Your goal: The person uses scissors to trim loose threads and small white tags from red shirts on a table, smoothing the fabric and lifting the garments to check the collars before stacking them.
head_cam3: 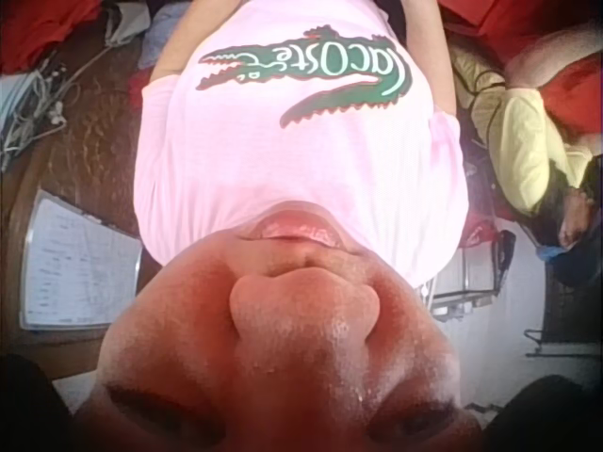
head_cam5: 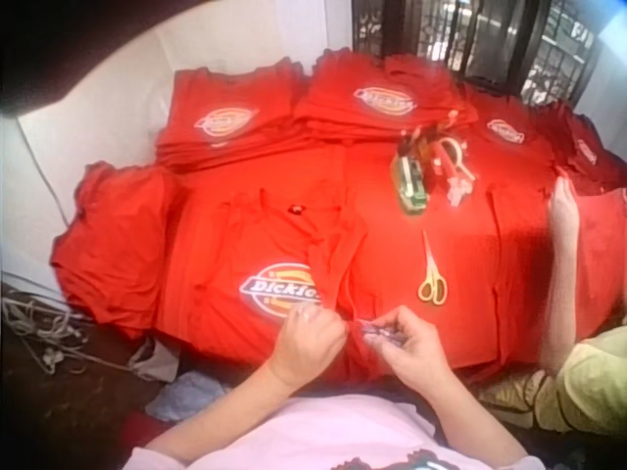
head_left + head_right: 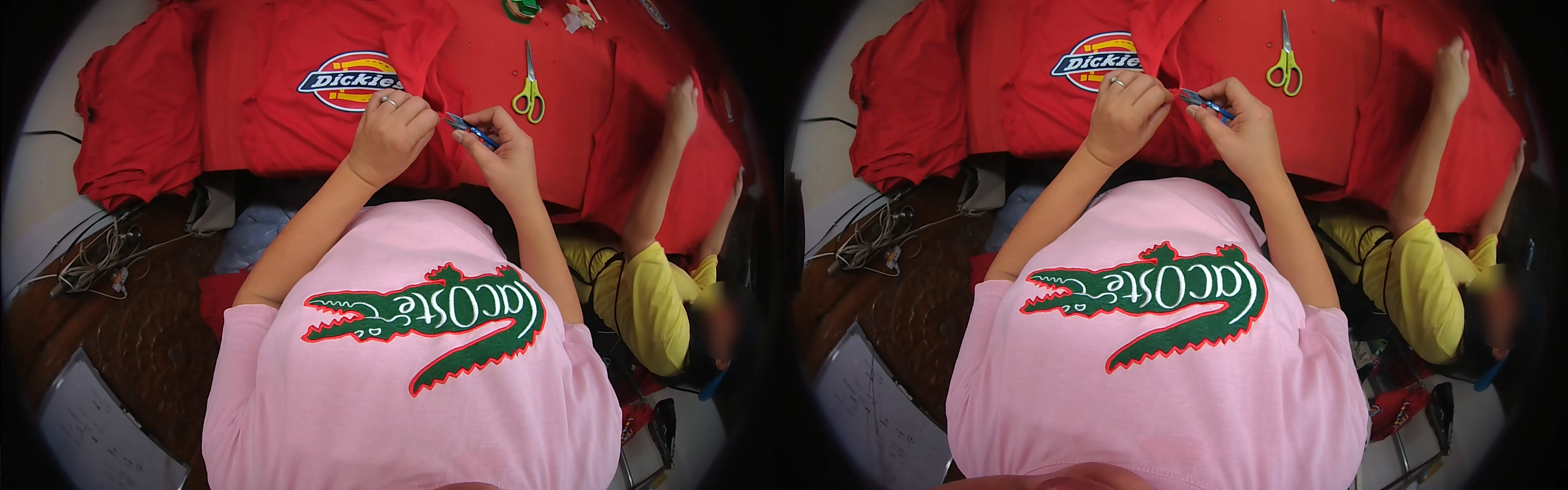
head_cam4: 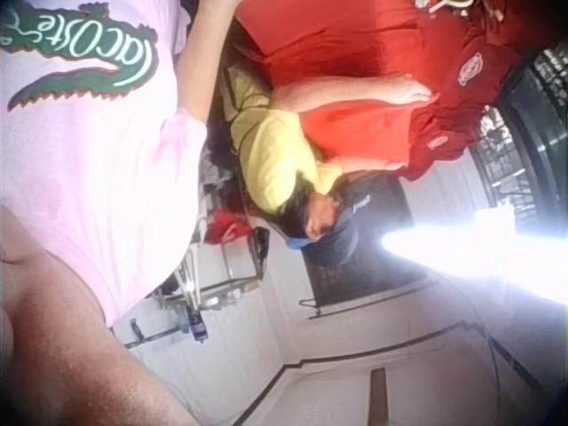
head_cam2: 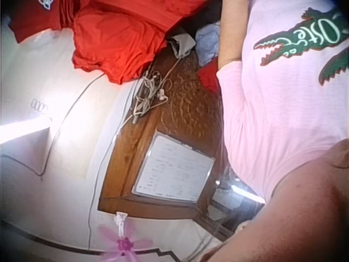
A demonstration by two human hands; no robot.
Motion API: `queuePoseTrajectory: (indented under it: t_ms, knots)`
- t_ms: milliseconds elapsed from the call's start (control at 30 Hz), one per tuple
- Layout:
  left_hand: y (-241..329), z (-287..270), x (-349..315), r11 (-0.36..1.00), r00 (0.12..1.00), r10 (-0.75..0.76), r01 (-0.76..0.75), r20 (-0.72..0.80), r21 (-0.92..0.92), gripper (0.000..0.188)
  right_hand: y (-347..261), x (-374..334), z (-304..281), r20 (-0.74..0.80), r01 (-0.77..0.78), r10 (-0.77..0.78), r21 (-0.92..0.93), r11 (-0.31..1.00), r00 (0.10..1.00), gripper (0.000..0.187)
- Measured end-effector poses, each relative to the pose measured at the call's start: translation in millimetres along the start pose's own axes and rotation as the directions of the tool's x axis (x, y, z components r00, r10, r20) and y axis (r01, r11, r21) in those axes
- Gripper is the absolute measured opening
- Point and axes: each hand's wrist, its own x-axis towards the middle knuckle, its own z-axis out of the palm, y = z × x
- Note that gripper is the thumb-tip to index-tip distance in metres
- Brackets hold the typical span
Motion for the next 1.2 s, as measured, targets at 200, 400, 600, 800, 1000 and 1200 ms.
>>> queuePoseTrajectory:
  t_ms: [200,400,600,800,1000,1200]
  knots:
    - [3.8,2.7,-1.3,0.999,0.998,0.036,-0.036,-0.043,0.02,0.012,-3.4,-4.8,0.0,-0.001,0.053,-0.053,-0.13,0.99,0.999,0.019]
    - [8.4,-1.1,-4.1,0.999,0.999,-0.032,0.032,-0.016,-0.003,0.019,19.4,0.5,1.0,-0.076,0.039,-0.037,0.026,0.999,0.996,0.037]
    - [2.4,-4.1,-5.9,0.967,0.996,-0.085,0.08,-0.01,-0.243,0.024,36.5,15.0,17.1,0.136,0.002,-0.004,0.014,1.0,0.991,0.032]
    - [-77.4,-45.1,-54.9,0.904,0.904,-0.426,0.425,-0.02,-0.058,0.031,125.6,34.3,-82.6,-0.317,-0.238,0.177,-0.164,0.957,0.932,0.016]
    - [-197.2,-100.5,-146.2,0.488,0.445,-0.853,0.865,-0.273,-0.117,0.038,151.9,21.8,-108.1,-0.38,-0.303,0.203,-0.225,0.926,0.902,0.018]
    - [-247.3,-91.2,-169.9,0.188,0.216,-0.976,0.842,-0.003,-0.505,0.035,56.6,83.8,31.6,-0.183,0.008,-0.087,-0.394,0.919,0.979,0.033]
